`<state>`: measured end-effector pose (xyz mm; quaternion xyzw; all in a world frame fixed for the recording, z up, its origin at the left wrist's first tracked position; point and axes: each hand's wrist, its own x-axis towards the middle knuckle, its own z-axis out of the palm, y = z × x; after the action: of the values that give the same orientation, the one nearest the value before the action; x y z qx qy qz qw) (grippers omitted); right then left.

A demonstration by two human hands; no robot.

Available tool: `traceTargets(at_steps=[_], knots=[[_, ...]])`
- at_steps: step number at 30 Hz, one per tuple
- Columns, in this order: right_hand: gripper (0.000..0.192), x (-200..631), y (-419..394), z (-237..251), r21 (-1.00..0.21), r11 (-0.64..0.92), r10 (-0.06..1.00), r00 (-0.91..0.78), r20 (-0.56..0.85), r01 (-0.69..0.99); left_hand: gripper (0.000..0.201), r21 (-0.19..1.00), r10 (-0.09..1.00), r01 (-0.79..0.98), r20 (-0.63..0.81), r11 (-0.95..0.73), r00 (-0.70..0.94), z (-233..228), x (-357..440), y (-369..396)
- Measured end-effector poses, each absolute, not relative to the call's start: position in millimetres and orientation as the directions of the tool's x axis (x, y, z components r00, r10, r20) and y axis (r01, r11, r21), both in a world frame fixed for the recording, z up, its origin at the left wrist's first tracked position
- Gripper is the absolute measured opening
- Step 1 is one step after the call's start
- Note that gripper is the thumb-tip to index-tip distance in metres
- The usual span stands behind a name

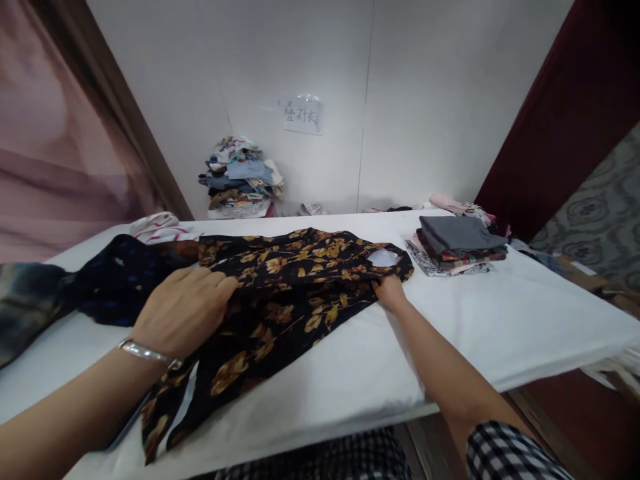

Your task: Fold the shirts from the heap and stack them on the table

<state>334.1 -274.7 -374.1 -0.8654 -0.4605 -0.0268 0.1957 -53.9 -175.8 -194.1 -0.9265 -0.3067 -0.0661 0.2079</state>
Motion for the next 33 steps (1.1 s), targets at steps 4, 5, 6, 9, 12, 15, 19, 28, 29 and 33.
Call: traceTargets(at_steps=[4, 5, 6, 9, 12, 15, 19, 28, 29, 33], knots=[[0.044, 334, -275, -378, -0.305, -0.47, 0.807, 0.544, 0.231, 0.828, 0.021, -0.289, 0.474, 0.626, 0.451, -0.724, 0.757, -217, -90, -179], [0.043, 334, -275, -380, -0.301, -0.475, 0.808, 0.545, 0.224, 0.827, 0.019, -0.283, 0.485, 0.647, 0.471, -0.708, 0.737, -222, -97, -177], [0.043, 334, -275, -381, -0.296, -0.481, 0.807, 0.548, 0.218, 0.825, 0.018, -0.272, 0.504, 0.671, 0.485, -0.69, 0.715, -225, -103, -174], [0.044, 334, -275, -384, -0.284, -0.481, 0.81, 0.545, 0.217, 0.829, 0.015, -0.228, 0.554, 0.733, 0.524, -0.641, 0.647, -219, -113, -165], [0.049, 334, -277, -384, -0.284, -0.436, 0.82, 0.507, 0.264, 0.854, 0.019, -0.202, 0.543, 0.791, 0.63, -0.577, 0.556, -203, -114, -161], [0.051, 335, -278, -384, -0.312, -0.403, 0.817, 0.492, 0.3, 0.86, 0.018, -0.229, 0.503, 0.755, 0.623, -0.614, 0.599, -212, -113, -167], [0.045, 342, -275, -387, -0.429, -0.449, 0.785, 0.575, 0.23, 0.784, 0.024, -0.194, 0.478, 0.557, 0.339, -0.808, 0.811, -279, -117, -189], [0.024, 377, -282, -387, -0.639, -0.488, 0.673, 0.723, 0.158, 0.594, 0.028, -0.019, 0.517, 0.555, 0.34, -0.831, 0.786, -344, -130, -210], [0.026, 381, -285, -385, -0.666, -0.475, 0.65, 0.739, 0.175, 0.575, 0.031, -0.005, 0.498, 0.537, 0.365, -0.843, 0.786, -344, -131, -210], [0.035, 393, -298, -374, -0.72, -0.443, 0.508, 0.812, 0.288, 0.533, 0.031, -0.004, 0.518, 0.574, 0.426, -0.819, 0.742, -351, -136, -203]])
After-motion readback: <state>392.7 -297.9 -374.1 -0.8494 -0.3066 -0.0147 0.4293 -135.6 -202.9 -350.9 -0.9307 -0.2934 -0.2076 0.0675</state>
